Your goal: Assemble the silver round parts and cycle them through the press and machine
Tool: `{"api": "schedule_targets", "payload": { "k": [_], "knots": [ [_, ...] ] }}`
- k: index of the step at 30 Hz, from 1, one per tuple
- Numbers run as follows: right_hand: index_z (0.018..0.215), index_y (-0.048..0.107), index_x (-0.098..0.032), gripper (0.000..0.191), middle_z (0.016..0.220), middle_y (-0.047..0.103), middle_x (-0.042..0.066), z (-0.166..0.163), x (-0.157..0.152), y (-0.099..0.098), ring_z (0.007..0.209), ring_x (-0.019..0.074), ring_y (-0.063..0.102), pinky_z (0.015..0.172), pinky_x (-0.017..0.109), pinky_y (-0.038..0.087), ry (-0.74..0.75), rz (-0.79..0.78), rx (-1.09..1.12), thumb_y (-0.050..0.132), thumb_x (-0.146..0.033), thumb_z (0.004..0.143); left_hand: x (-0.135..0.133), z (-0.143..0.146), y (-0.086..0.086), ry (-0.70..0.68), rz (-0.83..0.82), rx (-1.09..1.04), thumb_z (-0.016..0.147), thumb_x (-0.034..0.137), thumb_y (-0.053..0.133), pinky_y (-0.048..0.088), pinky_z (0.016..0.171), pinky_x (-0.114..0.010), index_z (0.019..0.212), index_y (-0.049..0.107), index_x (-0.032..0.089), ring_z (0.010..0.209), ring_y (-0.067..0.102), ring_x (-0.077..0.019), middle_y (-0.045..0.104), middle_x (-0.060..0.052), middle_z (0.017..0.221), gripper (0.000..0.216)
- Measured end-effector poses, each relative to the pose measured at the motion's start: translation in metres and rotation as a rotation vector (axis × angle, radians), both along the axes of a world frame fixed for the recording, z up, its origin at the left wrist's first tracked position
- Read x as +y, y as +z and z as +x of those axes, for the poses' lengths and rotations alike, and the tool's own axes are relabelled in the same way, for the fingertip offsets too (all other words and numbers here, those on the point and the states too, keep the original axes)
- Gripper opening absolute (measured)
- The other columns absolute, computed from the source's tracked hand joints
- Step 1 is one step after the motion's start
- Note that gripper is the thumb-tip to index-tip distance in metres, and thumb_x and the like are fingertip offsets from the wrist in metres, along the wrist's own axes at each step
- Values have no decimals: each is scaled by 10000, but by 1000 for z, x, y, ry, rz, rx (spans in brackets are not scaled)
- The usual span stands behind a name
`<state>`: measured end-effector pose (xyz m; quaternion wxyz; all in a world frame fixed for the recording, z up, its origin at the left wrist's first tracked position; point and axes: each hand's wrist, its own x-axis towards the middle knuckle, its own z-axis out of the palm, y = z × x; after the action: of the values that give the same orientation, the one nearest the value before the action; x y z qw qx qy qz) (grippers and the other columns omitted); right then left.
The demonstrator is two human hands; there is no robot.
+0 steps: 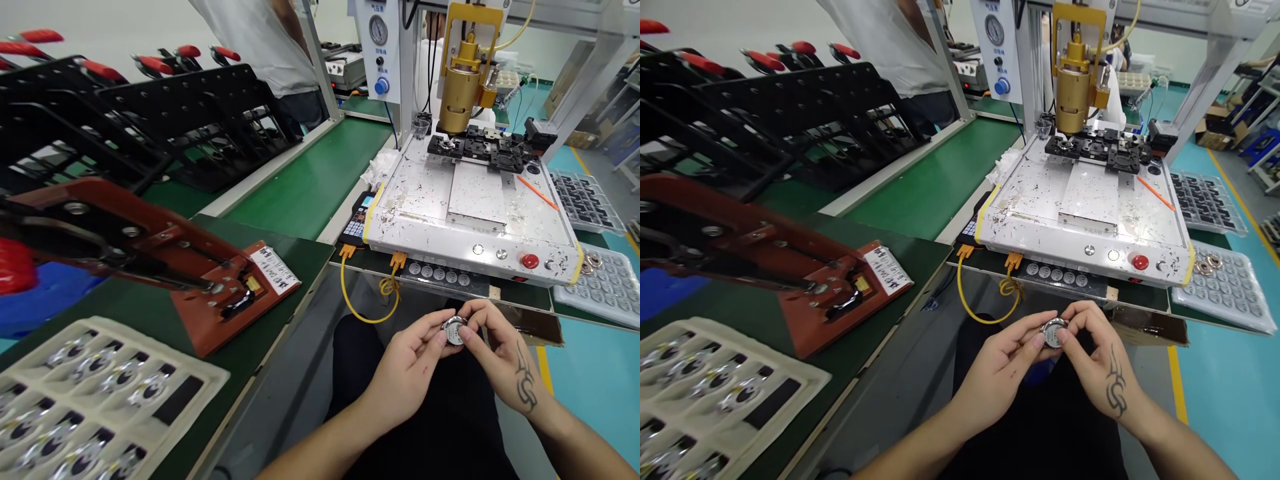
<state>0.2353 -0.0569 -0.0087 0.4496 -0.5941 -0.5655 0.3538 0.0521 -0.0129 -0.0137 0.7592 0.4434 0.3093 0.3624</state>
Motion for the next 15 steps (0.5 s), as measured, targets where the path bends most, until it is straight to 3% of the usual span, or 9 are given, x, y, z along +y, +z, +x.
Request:
{"api": "schedule_targets", "payload": {
  "k": [5, 8, 10, 12, 15],
  "knots": [
    [858, 562, -247, 221, 1104, 609, 62, -1, 2, -6, 1037, 234, 626, 884, 362, 514, -17, 129, -192, 637, -294, 1061, -4, 2, -11, 54, 166, 134, 1021, 284, 685, 646, 1056, -384, 1379, 705, 180, 1158, 794, -258, 815, -112, 1260, 373],
    [948, 549, -258, 162, 1060, 598, 52, 2, 5, -12, 968, 228, 616, 842, 358, 524, -39, 162, -260, 684, -288, 1034, -2, 0, -15, 86, 291, 236, 1029, 251, 634, 665, 976, -348, 1347, 711, 178, 1068, 816, -238, 828, -107, 1206, 335],
    [1084, 600, -266, 83, 1093, 609, 60, 5, 8, -15, 979, 231, 625, 851, 359, 545, 46, 170, -271, 670, -284, 1043, 3, -6, -12, 42, 386, 311, 1037, 241, 604, 656, 977, -358, 1365, 691, 187, 1075, 810, -240, 818, -110, 1235, 344],
    [1193, 658, -278, 127, 1164, 628, 79, 5, 12, -16, 1065, 246, 636, 926, 378, 552, 167, 206, -285, 621, -269, 1072, 9, -14, -6, -42, 456, 379, 1045, 232, 585, 636, 1017, -389, 1437, 636, 208, 1132, 790, -250, 800, -113, 1288, 396],
    [1085, 714, -263, 81, 1040, 663, 59, -1, 20, -16, 966, 228, 649, 861, 356, 558, 187, 229, -192, 640, -295, 1070, 17, -25, 3, -49, 399, 361, 1050, 260, 601, 612, 1064, -409, 1500, 555, 237, 1225, 751, -258, 746, -127, 1391, 453]
  ]
}}
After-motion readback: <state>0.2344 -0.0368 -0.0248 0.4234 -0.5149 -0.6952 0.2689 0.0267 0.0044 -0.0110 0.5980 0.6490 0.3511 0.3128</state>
